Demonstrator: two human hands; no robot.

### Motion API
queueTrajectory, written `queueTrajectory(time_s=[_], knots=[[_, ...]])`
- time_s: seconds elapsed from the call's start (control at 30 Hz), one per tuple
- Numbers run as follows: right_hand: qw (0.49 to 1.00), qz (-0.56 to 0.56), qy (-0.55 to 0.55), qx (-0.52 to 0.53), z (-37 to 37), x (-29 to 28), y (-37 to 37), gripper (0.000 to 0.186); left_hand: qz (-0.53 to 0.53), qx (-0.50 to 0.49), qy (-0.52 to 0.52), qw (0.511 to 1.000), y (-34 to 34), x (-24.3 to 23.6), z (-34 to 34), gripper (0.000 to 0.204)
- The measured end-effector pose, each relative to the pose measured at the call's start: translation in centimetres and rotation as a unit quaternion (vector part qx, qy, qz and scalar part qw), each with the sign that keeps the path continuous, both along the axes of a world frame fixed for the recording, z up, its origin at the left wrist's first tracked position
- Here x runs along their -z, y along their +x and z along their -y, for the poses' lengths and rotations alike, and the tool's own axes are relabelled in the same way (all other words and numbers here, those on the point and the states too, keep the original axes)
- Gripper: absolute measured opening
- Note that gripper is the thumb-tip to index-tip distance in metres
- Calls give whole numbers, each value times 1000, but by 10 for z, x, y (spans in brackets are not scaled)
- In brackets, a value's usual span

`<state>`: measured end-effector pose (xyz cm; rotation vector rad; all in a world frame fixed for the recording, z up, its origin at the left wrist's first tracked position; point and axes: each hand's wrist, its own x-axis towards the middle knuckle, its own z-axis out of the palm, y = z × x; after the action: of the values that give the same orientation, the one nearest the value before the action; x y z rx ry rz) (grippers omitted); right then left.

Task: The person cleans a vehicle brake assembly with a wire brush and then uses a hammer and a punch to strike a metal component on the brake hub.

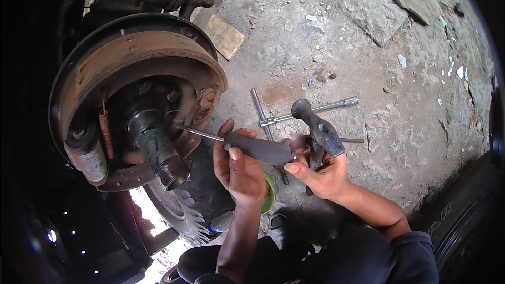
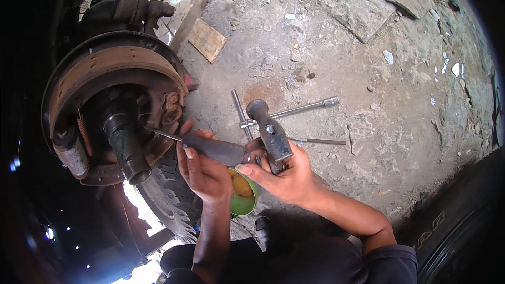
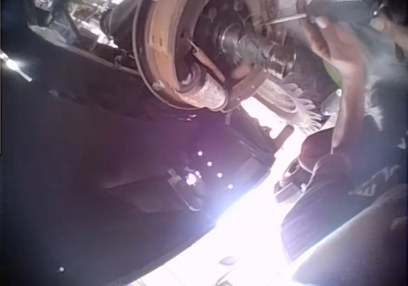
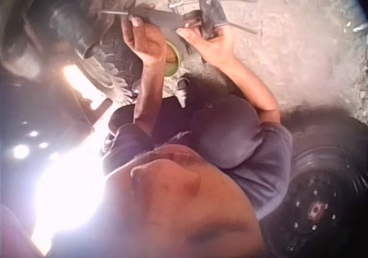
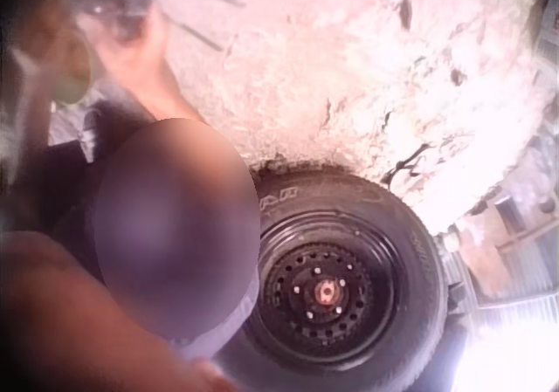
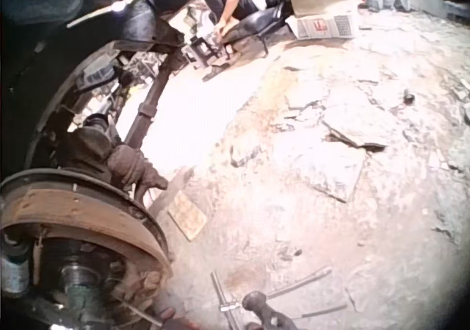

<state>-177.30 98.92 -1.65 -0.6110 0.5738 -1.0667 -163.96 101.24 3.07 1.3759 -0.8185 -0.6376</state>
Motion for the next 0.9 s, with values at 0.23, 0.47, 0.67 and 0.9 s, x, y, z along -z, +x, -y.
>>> queueTrajectory(time_s=[0.23, 0.47, 0.67, 0.9], knots=[[999, -21, -22, -15, -3, -1, 9, 29, -51, -34, -14, 998, 9, -3, -1, 48], [999, 17, 19, -33, -9, -12, 19, 19, -45, -42, -3, 998, 15, -9, -4, 43], [997, 15, 54, -43, -16, -21, 24, 16, -22, -46, 4, 999, 17, -17, -3, 40], [989, 42, 126, -66, -15, -29, 23, 22, -6, -59, 19, 998, 16, -19, -1, 39]])
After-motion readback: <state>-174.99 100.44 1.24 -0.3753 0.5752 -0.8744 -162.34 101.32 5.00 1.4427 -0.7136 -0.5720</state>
